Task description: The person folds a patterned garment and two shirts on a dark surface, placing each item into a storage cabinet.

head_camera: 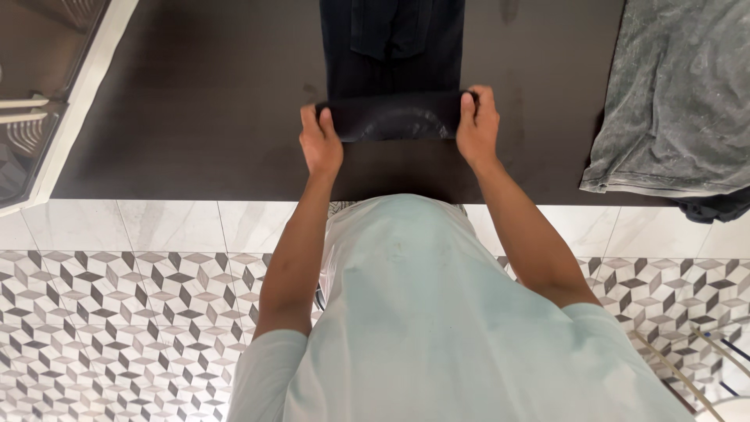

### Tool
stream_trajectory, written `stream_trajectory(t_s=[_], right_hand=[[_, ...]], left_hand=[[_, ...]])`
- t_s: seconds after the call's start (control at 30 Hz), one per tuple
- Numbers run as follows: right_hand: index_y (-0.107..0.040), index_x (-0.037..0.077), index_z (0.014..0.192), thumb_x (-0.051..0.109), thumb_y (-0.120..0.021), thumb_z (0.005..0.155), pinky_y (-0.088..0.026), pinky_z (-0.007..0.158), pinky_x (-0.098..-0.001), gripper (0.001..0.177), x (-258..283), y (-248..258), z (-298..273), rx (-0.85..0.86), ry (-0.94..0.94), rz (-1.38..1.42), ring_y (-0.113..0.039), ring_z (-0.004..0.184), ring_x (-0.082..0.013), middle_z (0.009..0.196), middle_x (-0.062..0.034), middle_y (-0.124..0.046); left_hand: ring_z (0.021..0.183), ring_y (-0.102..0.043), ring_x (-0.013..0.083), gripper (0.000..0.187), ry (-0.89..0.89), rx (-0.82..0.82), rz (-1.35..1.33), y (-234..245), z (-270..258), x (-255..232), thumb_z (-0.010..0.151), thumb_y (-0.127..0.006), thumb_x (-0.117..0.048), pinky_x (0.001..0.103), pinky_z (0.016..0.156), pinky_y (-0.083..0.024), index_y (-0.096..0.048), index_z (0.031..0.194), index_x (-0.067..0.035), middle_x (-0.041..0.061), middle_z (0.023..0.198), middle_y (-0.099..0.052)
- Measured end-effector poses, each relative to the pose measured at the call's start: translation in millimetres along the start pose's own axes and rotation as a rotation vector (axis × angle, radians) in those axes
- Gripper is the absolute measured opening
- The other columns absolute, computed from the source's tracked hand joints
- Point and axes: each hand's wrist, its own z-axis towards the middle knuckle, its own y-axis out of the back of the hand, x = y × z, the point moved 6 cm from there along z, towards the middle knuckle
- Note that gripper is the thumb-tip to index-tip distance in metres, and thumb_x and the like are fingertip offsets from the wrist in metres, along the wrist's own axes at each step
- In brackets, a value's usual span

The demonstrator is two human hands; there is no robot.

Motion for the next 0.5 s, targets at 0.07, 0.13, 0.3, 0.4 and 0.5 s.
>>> stream_trajectory(t_s=[0.07,0.13,0.3,0.4,0.5], right_hand=[[-0.054,0.007,0.117,0.024,-0.050,0.114,-0.047,0.064,-0.0349,0.017,4,-8,15,-0.036,-0.009,-0.052,-0.052,0.064,-0.0138,0.073,-0.0039,-0.056],[-0.052,0.008,0.119,0.023,-0.049,0.114,-0.047,0.062,-0.0353,0.017,9,-11,27,-0.060,-0.003,-0.102,-0.054,0.061,-0.0135,0.070,-0.0032,-0.057],[-0.051,0.011,0.121,0.028,-0.047,0.113,-0.050,0.061,-0.0388,0.020,11,-24,51,0.083,-0.239,-0.200,-0.055,0.056,-0.0185,0.065,-0.0058,-0.056],[-0.050,0.011,0.126,0.029,-0.050,0.112,-0.052,0.068,-0.0399,0.023,8,-28,52,0.109,-0.284,-0.287,-0.063,0.066,-0.0226,0.073,-0.0079,-0.063],[-0.047,0.009,0.134,0.026,-0.057,0.109,-0.051,0.083,-0.0435,0.031,11,-28,47,0.027,-0.119,-0.308,-0.064,0.093,-0.0305,0.104,-0.0150,-0.064]], left_hand=[[0.068,-0.068,0.0286,0.018,-0.073,-0.065,0.010,-10,15,-9,0.112,-0.047,-0.025,0.045,0.065,-0.051,-0.048,0.116,-0.007,0.013,0.079,-0.068],[0.065,-0.067,0.0280,0.018,0.010,-0.033,0.042,-19,28,-7,0.111,-0.046,-0.026,0.045,0.064,-0.051,-0.047,0.119,-0.009,0.013,0.076,-0.067],[0.062,-0.067,0.0266,0.023,0.143,0.024,0.187,-30,46,5,0.111,-0.046,-0.029,0.045,0.062,-0.053,-0.045,0.122,-0.009,0.011,0.073,-0.067],[0.071,-0.068,0.0290,0.026,0.124,0.029,0.254,-35,49,12,0.110,-0.049,-0.028,0.046,0.067,-0.054,-0.045,0.126,-0.008,0.013,0.083,-0.068],[0.100,-0.065,0.0327,0.033,0.002,-0.037,0.335,-31,45,6,0.108,-0.054,-0.025,0.048,0.087,-0.052,-0.045,0.135,-0.008,0.016,0.113,-0.065]])
